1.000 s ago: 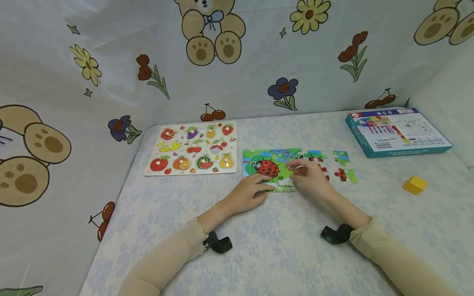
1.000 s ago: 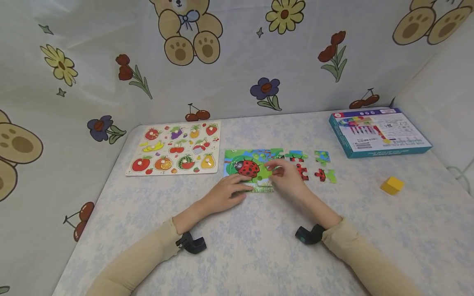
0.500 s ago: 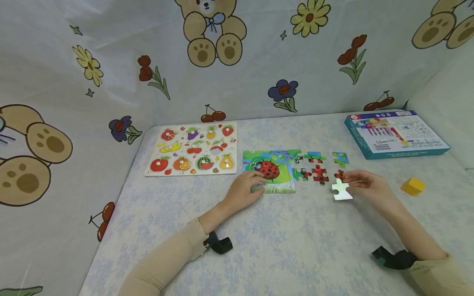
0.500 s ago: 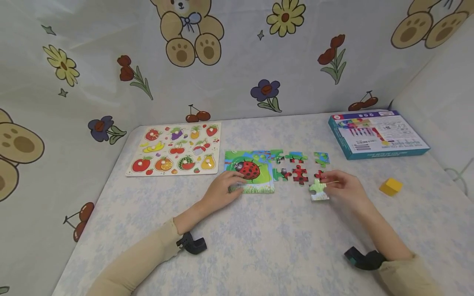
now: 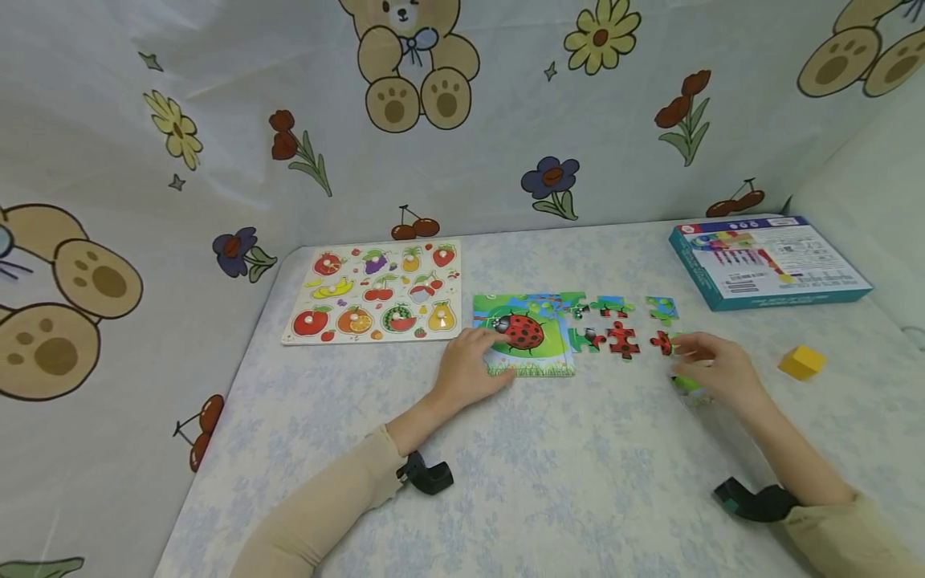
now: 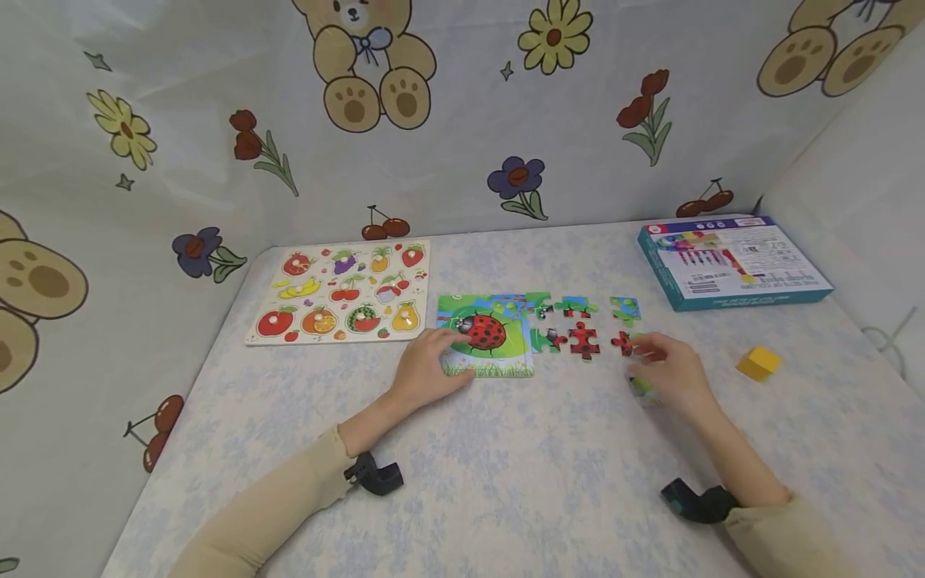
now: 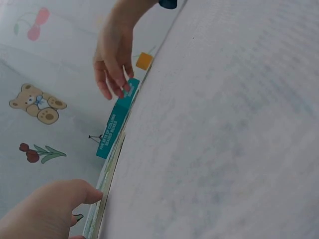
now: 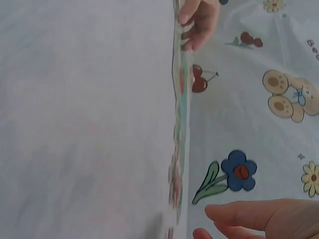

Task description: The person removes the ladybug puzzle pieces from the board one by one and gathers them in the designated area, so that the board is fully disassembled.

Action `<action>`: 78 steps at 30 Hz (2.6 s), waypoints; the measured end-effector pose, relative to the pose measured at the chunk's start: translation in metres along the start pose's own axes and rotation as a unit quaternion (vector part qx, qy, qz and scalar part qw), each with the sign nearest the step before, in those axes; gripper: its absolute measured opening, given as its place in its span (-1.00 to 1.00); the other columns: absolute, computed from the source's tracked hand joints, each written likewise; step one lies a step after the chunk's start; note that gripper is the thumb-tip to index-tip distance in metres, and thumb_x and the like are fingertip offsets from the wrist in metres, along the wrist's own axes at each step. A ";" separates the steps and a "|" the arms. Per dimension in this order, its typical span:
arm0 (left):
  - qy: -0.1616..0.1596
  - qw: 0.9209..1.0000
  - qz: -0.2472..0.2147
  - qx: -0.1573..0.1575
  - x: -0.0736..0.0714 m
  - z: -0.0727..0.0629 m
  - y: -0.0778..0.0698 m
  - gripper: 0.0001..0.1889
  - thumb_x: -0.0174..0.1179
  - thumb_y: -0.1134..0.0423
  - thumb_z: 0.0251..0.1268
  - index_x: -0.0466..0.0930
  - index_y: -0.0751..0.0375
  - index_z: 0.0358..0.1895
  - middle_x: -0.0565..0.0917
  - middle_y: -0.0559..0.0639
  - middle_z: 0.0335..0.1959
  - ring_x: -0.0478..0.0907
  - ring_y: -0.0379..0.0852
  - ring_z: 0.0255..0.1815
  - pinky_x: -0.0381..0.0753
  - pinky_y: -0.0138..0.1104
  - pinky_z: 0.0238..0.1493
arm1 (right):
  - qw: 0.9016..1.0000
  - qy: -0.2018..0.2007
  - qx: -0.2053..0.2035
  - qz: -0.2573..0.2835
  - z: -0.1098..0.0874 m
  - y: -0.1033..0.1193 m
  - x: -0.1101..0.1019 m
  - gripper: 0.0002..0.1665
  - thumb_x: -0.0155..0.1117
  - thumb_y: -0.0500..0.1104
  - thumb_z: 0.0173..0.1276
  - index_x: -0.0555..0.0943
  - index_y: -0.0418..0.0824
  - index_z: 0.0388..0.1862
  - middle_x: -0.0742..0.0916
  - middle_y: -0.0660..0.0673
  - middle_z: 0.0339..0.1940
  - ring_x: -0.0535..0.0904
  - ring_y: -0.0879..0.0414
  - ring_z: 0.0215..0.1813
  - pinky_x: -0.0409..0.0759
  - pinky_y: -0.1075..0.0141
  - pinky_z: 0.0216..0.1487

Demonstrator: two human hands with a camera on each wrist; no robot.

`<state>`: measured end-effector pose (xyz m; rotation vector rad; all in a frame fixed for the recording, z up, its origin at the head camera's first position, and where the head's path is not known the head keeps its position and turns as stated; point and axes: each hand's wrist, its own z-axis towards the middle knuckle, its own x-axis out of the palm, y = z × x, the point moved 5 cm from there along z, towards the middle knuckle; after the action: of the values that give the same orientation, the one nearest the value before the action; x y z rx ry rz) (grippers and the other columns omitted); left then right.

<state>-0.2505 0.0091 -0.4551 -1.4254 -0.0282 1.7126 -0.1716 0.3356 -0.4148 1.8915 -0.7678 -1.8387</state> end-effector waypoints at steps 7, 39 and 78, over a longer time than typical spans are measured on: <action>0.008 1.000 -0.009 -0.008 0.001 0.001 0.002 -0.52 0.34 0.02 0.01 0.61 -0.01 0.08 0.65 -0.10 0.03 0.50 -0.07 0.02 0.47 -0.13 -0.01 | 0.990 0.054 -0.101 0.079 0.028 0.071 0.054 -0.57 0.30 -0.32 0.25 0.54 -0.41 0.10 0.69 -0.38 -0.05 0.59 0.13 -0.19 0.55 0.43 -0.26; -0.008 0.997 -0.061 -0.040 0.000 0.001 0.005 -0.59 0.29 0.21 0.02 0.64 0.04 0.03 0.70 -0.13 -0.03 0.50 -0.12 0.01 0.43 -0.18 0.00 | 0.983 0.076 -0.034 0.165 0.015 0.052 0.049 -0.58 0.21 -0.32 0.32 0.48 -0.41 0.15 0.61 -0.39 0.03 0.56 0.43 -0.23 0.61 0.43 -0.22; -0.092 0.946 -0.265 -0.163 0.000 0.002 0.014 -0.81 0.09 0.37 0.29 0.65 0.25 -0.11 0.71 0.09 -0.14 0.58 -0.08 -0.09 0.49 -0.43 -0.13 | 0.975 0.096 -0.108 0.168 0.060 0.148 0.138 -0.68 0.24 -0.44 0.23 0.57 -0.41 0.00 0.63 -0.34 -0.18 0.57 -0.03 -0.21 0.57 0.26 -0.17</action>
<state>-0.2610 0.0013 -0.4613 -1.3246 -0.7623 1.4157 -0.2497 0.1408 -0.4336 1.6535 -0.7356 -1.4462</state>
